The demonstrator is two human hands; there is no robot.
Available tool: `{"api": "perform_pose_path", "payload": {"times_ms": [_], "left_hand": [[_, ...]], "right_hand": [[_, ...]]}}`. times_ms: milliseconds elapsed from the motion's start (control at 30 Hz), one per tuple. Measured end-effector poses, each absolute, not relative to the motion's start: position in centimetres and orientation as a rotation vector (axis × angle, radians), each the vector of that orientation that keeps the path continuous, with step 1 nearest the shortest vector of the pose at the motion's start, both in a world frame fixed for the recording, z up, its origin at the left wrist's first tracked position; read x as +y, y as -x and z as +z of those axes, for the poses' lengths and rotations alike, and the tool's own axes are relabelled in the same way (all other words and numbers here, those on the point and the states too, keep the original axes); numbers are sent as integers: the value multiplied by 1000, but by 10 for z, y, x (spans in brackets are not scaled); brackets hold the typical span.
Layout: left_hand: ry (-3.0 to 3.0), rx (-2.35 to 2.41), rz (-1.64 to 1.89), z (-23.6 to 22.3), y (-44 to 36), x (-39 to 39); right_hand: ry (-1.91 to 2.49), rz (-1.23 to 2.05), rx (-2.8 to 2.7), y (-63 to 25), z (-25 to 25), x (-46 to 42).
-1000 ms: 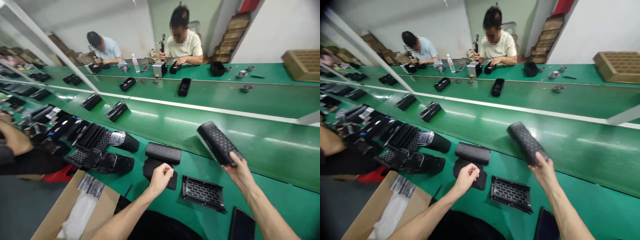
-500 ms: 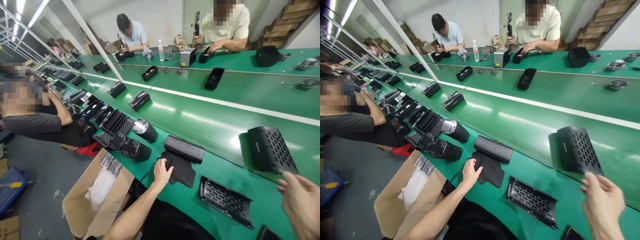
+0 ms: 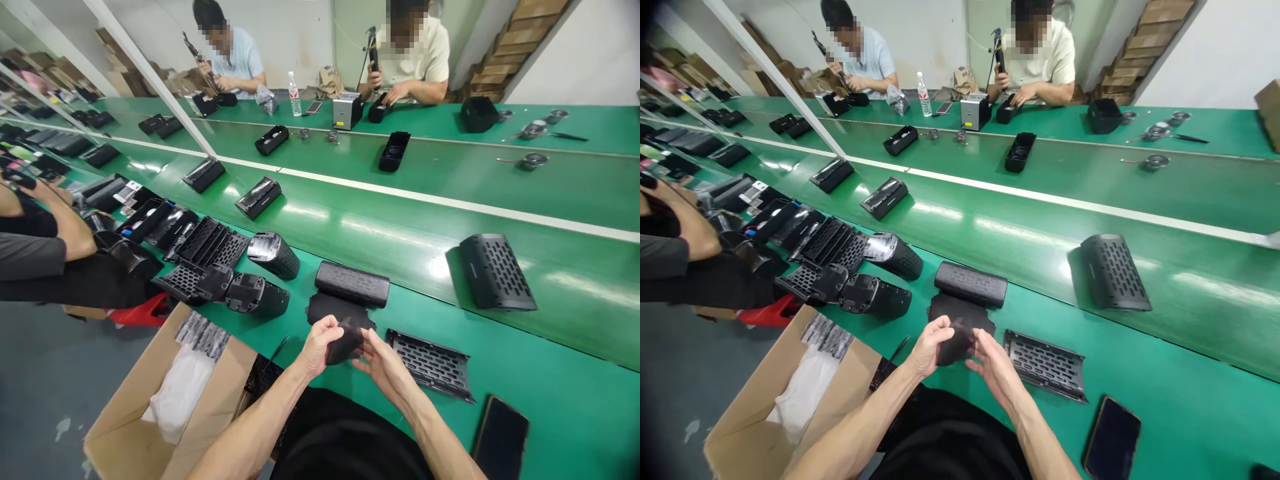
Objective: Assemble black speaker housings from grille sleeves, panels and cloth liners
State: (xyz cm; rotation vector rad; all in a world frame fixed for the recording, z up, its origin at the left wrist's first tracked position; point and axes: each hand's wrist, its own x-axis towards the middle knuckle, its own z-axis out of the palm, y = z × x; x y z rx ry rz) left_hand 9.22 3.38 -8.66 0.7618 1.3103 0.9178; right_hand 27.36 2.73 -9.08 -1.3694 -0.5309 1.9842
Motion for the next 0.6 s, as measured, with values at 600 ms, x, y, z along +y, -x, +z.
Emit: {"api": "perform_pose_path", "payload": {"times_ms": [600], "left_hand": [[-723, 1256, 927, -74, -137, 35]], "right_hand": [[1436, 1546, -379, -348, -75, -5]]}}
